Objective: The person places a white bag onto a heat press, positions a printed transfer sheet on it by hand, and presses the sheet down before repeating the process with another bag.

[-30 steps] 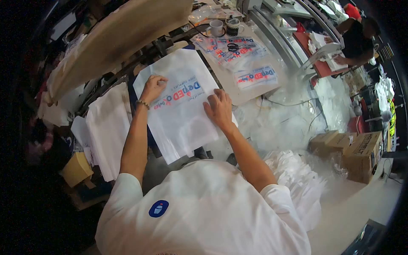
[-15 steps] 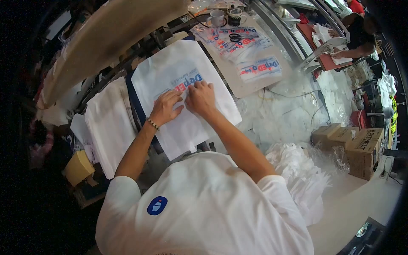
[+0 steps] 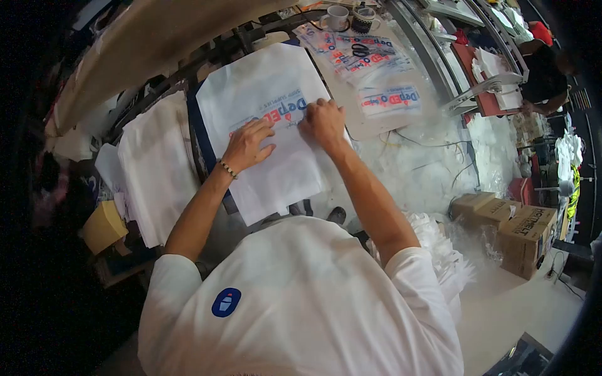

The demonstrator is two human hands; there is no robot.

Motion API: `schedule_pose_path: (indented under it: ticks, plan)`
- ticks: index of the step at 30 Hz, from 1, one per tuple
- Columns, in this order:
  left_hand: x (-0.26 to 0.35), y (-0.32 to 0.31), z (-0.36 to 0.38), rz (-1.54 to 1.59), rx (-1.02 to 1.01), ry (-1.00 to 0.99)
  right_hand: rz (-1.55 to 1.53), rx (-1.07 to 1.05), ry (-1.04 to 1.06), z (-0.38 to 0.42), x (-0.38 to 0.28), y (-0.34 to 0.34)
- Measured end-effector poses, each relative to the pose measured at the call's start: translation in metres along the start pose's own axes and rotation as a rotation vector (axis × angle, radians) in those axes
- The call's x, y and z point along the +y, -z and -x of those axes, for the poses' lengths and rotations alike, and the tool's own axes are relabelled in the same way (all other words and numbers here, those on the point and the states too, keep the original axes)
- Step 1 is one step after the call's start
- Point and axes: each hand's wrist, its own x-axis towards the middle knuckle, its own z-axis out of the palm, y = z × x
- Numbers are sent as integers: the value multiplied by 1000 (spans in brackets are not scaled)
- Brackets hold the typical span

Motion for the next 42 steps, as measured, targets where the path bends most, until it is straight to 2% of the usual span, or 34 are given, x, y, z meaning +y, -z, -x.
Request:
schedule_pose_path:
  ticks: [3,5,9,11,13,15,17,18,19,21,23,24,25,27,30,32,33,35,37,39,42]
  plan:
    - [1,-1,-2,13,-38,37,78,-39,48,-4,-23,-6]
    - [1,0,-5,-2,-102,90,-32,-18,229,10,-44,-14]
    - [2,1,0,20,-29,52,118,9,18,-8,11,-11]
    - [0,-2,-4,-8,-30,32,61,-57,-1,-11,15,-3]
    - [7,5,-12,-16,-91,82,183,2,154,-5,-14,-12]
    - [8,7,-13,-30,-161,143,6,-9,248,8,-22,-14]
    - [2,1,-7,-3,-41,51,190,-9,116,-3,-1,-11]
    - [1,-1,-5,-2,-44,52,77,55,78,-6,20,-4]
    - [1,-2,-4,-10,-10,16,38,-57,50,-9,26,24]
    - [3,-3,-3,-15,24,-26,99,5,76,-12,17,14]
    - [5,-5,-7,-73,0,20,149,-48,155,0,-16,-3]
    - [5,-5,-8,-72,0,18,-31,-42,224,9,-20,1]
    - [4,-5,-8,-71,17,-4,-33,-41,222,7,-14,2]
    - [5,-5,-7,-68,32,-24,163,31,82,-3,16,8]
    - [5,-2,-11,-50,33,-11,19,103,-26,-6,66,31]
    - [6,3,-19,-79,-102,26,-140,180,-75,5,73,21]
    - [5,8,-27,-78,-102,24,-221,228,-99,15,68,12]
    - [-6,20,-50,17,-234,288,-252,329,-18,36,48,-4]
    - [-23,22,-69,-16,-178,246,-250,375,-5,51,27,-7]
    - [-39,21,-90,-40,-360,326,-279,370,-15,56,26,-13]
    - [-58,11,-110,-13,-365,300,-306,376,-10,57,27,-17]
